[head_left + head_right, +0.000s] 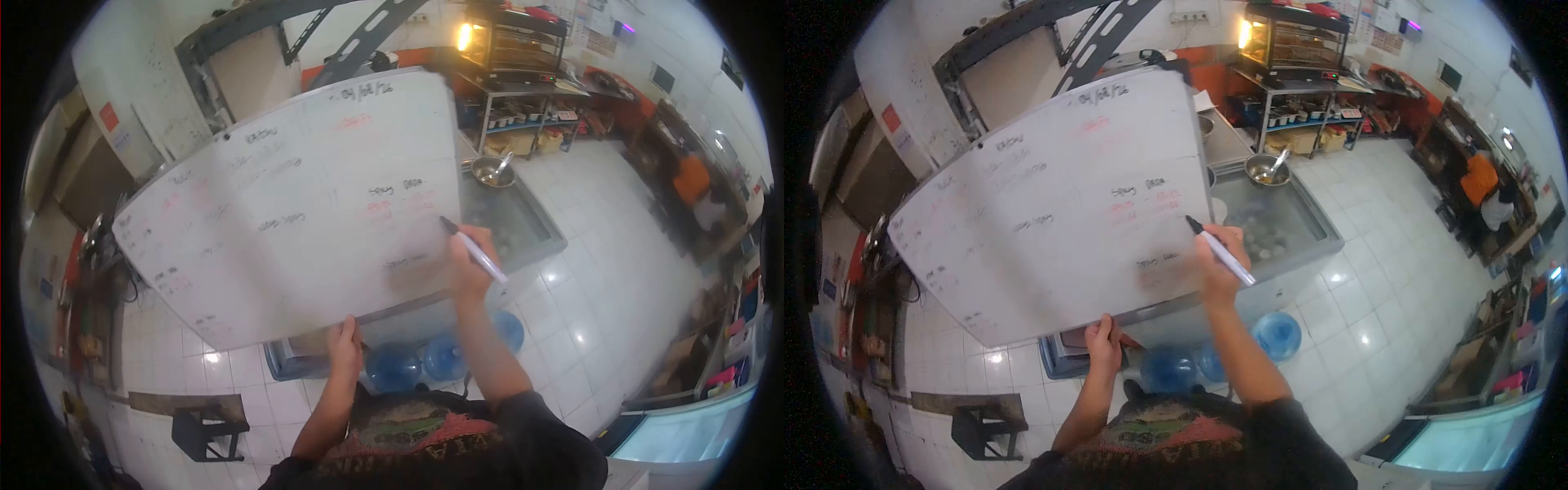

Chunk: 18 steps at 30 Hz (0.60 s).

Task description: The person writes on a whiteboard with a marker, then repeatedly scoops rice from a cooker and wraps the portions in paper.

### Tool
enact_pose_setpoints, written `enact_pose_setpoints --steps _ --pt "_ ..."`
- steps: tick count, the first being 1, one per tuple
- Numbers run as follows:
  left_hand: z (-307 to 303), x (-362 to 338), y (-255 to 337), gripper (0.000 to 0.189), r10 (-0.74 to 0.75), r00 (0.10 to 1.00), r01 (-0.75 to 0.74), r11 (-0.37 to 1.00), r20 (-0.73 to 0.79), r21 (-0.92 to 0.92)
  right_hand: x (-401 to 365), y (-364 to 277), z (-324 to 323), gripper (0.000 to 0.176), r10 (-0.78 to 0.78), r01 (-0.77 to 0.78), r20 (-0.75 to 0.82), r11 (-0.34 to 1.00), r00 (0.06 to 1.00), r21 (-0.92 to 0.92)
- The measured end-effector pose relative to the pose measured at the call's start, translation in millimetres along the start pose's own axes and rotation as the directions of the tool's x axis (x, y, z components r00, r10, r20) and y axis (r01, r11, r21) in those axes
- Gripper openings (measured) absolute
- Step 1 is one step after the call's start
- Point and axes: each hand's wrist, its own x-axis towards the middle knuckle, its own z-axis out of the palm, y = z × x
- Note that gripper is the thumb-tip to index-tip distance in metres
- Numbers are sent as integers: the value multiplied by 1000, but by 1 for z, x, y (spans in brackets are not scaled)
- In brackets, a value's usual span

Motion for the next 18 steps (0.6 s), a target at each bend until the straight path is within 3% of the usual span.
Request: enact_pose_setpoints --steps 2,4,5,6,8,9,11,13,15,18 --pt "-8 7 2 31 -63 998 63 997 18 42 -5 3 -13 19 -11 11 -8 1000 1000 -2" --pt "-25 34 -34 15 87 994 -90 995 -72 -36 -21 17 -26 17 -20 20 19 1000 1000 -3" --pt "-26 38 -34 16 86 995 -87 996 -59 -8 -28 14 -26 17 -13 13 24 1000 1000 19" --pt "-23 42 -30 26 82 996 -81 997 -42 19 -34 7 -29 16 -10 9 25 999 1000 38" --pt "-15 42 -15 55 -142 982 159 977 -121 140 -48 3 -38 17 40 -39 96 999 995 -5" --pt "-40 69 -55 58 -93 988 112 980 -124 165 -53 4 -44 18 55 -48 143 998 988 -52" --pt "-69 103 -86 60 -38 999 37 878 -8 477 -72 -2 -45 20 157 -143 143 984 977 -105" --pt "-61 100 -47 49 -80 990 0 824 117 566 -84 -8 -42 20 264 -255 80 960 961 -113" --pt "-15 57 23 30 -69 983 33 978 170 208 -91 -11 -40 20 299 -293 36 949 954 -117" --pt "-25 47 27 25 -18 989 10 999 144 53 -100 8 -48 21 324 -324 -1 944 946 -65"
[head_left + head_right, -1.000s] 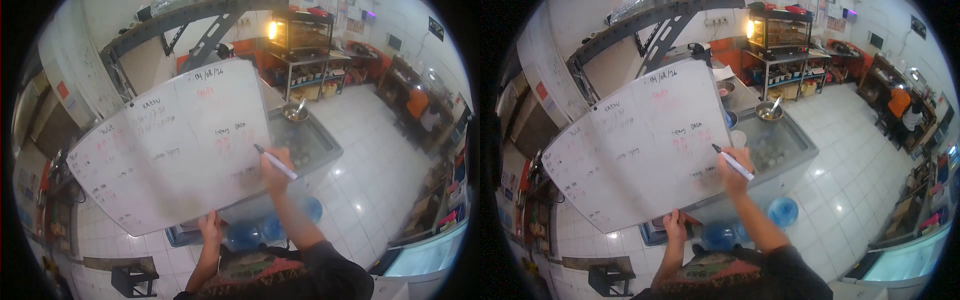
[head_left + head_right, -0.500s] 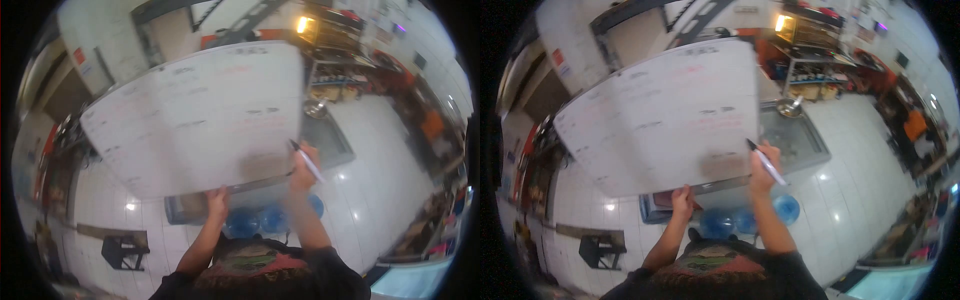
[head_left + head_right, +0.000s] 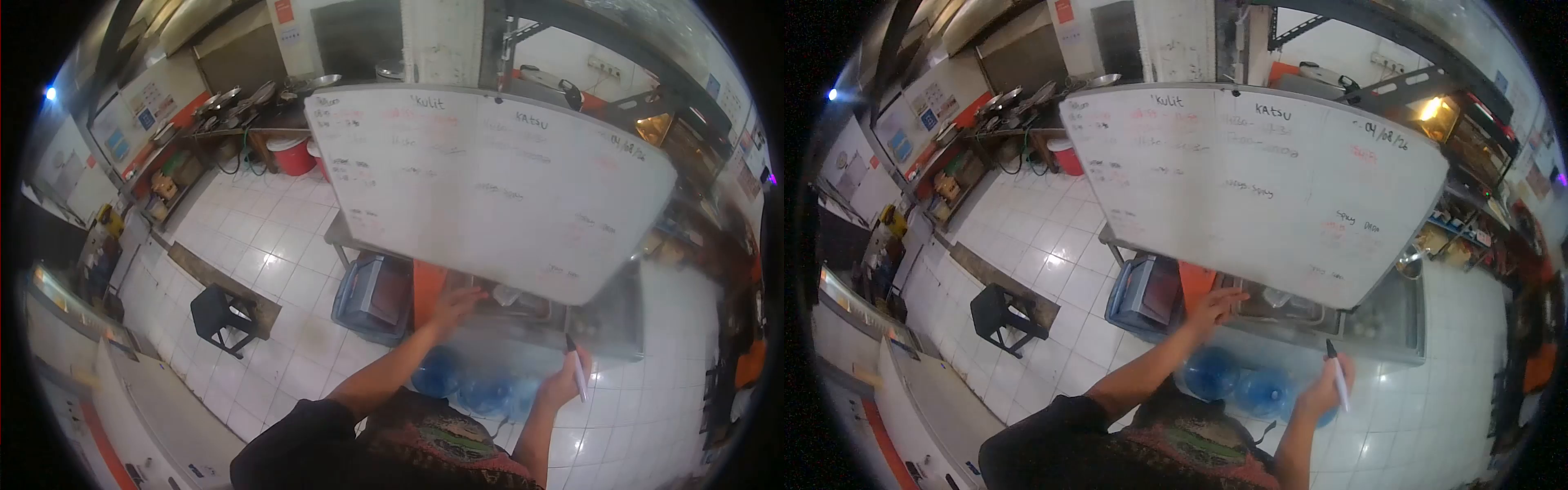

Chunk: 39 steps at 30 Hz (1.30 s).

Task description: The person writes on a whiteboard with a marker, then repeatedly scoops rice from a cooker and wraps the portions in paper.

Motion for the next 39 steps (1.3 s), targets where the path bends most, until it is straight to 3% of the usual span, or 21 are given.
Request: enact_pose_setpoints --steps 3,5,7,9,11,14,18,20,21,23,26,29,30,32,33,39 --pt "-33 -27 10 24 -2 982 5 1000 -191 15 2 14 -2 22 43 -43 -20 999 999 29" --pt "-97 -29 -20 26 -20 902 -9 998 -431 -64 -4 12 5 22 75 -74 -29 997 997 26" --pt "-177 -25 -29 26 177 815 -91 979 -552 180 -10 6 14 22 107 -106 -31 994 994 29" --pt "-213 -36 17 39 117 765 -84 993 -633 82 -16 -1 23 20 120 -119 -15 992 993 38" --pt "-204 -35 74 43 246 727 -302 953 -640 23 -20 10 26 20 96 -96 31 995 995 2" --pt "-245 -13 97 52 313 816 -283 949 -486 135 -46 -10 58 19 108 -108 46 994 993 -4" --pt "-250 0 121 42 334 878 -241 927 -342 286 -91 -27 115 20 179 -186 79 980 981 77" --pt "-255 0 126 32 301 889 -180 923 -345 341 -106 -27 147 21 -27 12 205 997 978 77" --pt "-271 5 127 27 384 882 -210 838 -273 503 -121 -32 169 22 -130 115 249 991 960 73" --pt "-291 13 118 23 526 844 -264 582 -108 769 -137 -53 205 21 -135 111 252 988 958 105" --pt "-283 9 138 23 502 864 -371 592 33 715 -154 -42 244 18 -133 37 381 968 915 250" --pt "-268 -2 158 17 467 877 -435 674 112 597 -185 -69 280 16 -90 16 466 987 880 161" --pt "-266 -9 167 16 477 861 -463 592 176 659 -195 -84 292 16 -63 24 476 996 877 88" --pt "-262 -16 189 16 489 814 -529 397 314 750 -202 -95 307 17 -165 187 515 982 841 9" --pt "-259 -20 197 16 503 801 -547 395 324 739 -203 -98 312 17 -217 272 537 962 815 -24" --pt "-260 -47 208 15 606 718 -644 389 343 659 -217 -94 334 24 -379 398 501 914 778 74"
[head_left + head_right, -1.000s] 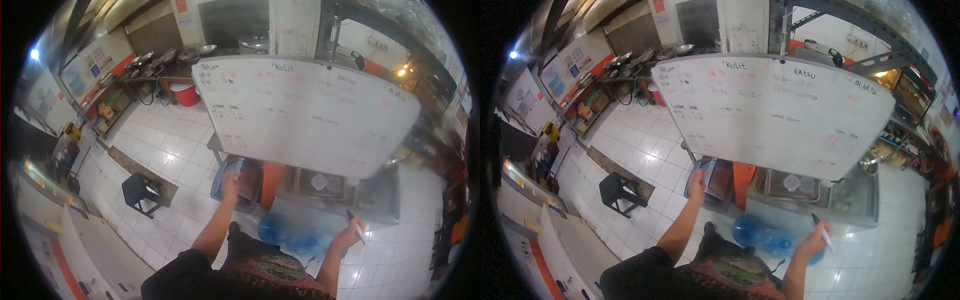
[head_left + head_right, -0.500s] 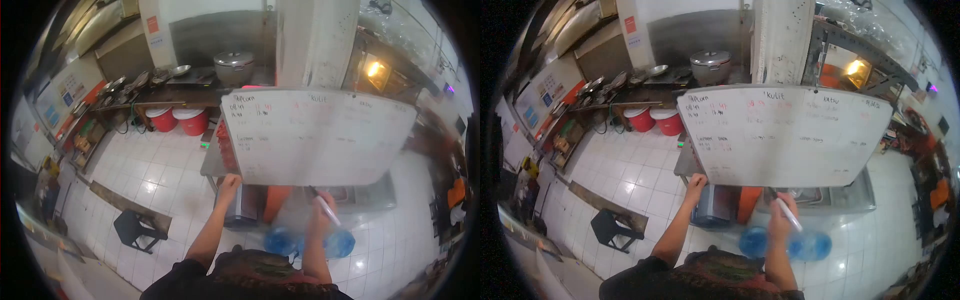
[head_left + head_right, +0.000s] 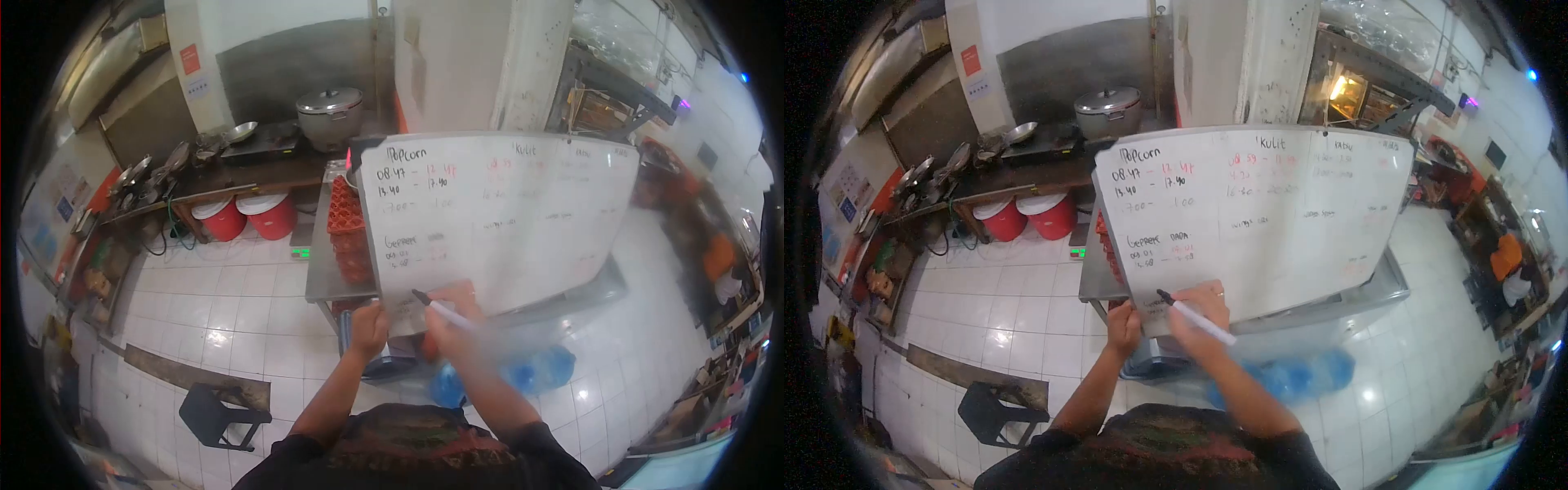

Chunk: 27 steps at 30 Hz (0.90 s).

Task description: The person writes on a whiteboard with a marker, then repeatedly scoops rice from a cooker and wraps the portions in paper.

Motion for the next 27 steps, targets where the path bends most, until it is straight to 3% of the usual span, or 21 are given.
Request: enact_pose_setpoints --steps 5,7,14,20,27 --pt "-6 -16 23 15 50 996 -44 996 -80 74 1 -12 12 26 -67 66 -32 997 997 -36" --pt "-7 -20 25 17 51 994 -48 998 -96 29 4 -17 17 27 -136 133 -23 986 990 -99" --pt "-10 -10 42 32 52 977 -70 994 -207 -81 8 -39 18 26 -100 94 -25 979 995 -183" --pt "-16 -20 38 21 95 984 -95 995 -153 6 8 -42 20 26 -137 127 -35 972 990 -197" --pt "-16 -19 49 23 12 990 -27 994 -141 -106 7 -41 20 25 -132 124 -24 970 991 -209"
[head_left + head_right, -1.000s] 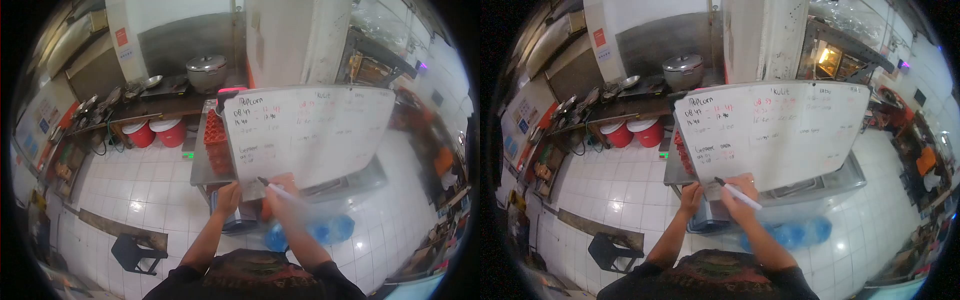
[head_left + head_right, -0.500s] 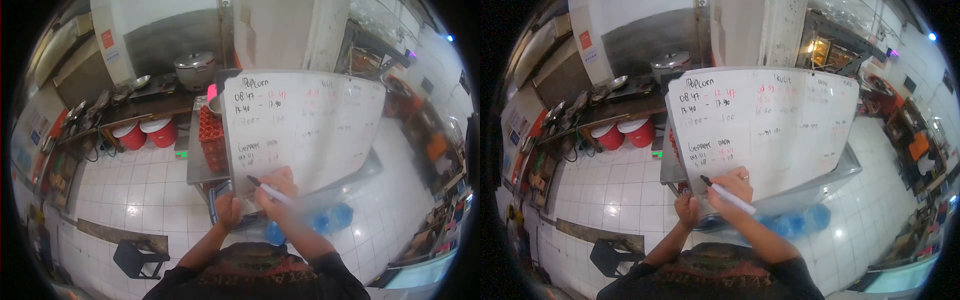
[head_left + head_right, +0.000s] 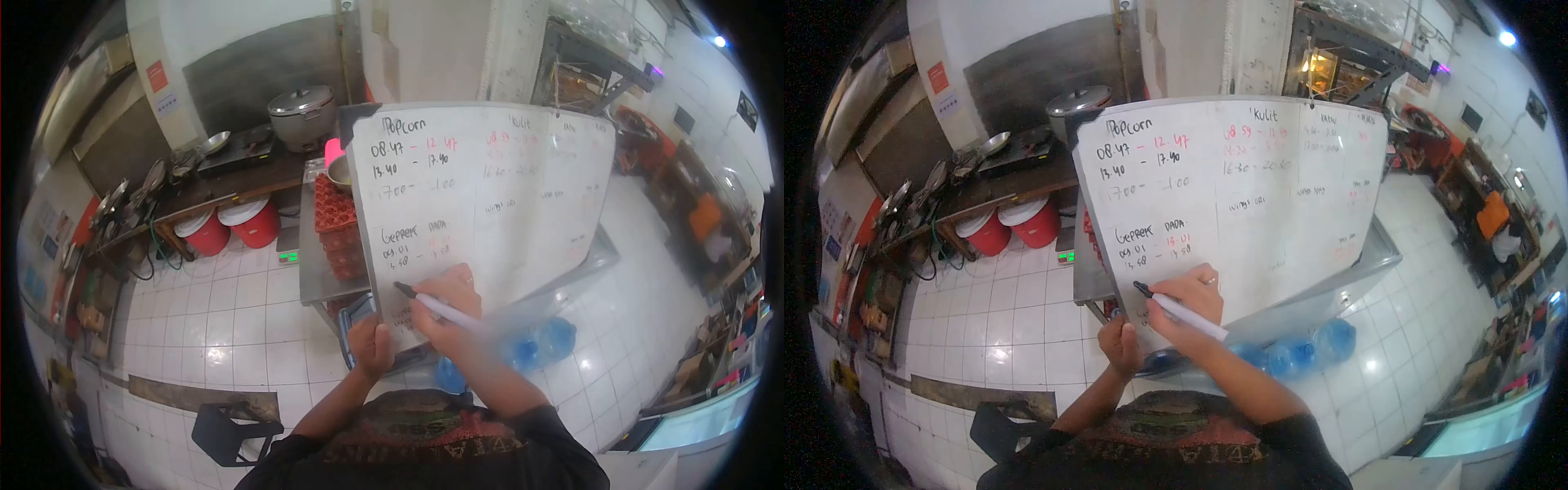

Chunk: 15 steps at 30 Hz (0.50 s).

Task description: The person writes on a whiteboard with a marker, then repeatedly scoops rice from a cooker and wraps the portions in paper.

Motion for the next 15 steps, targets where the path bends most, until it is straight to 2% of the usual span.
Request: enact_pose_setpoints --steps 5,7,11,15 --pt "1 -1 -3 23 36 999 -36 999 -10 -12 1 -3 -1 24 23 -23 11 1000 1000 4" --pt "2 2 1 22 49 998 -48 999 -37 20 2 -4 0 24 26 -26 11 999 1000 25" --pt "-1 0 -6 23 92 995 -84 983 -45 161 5 -2 -3 25 -26 30 56 998 998 -64" --pt "1 6 4 26 14 999 -9 995 -47 102 4 6 -3 26 -26 30 53 997 998 -69"
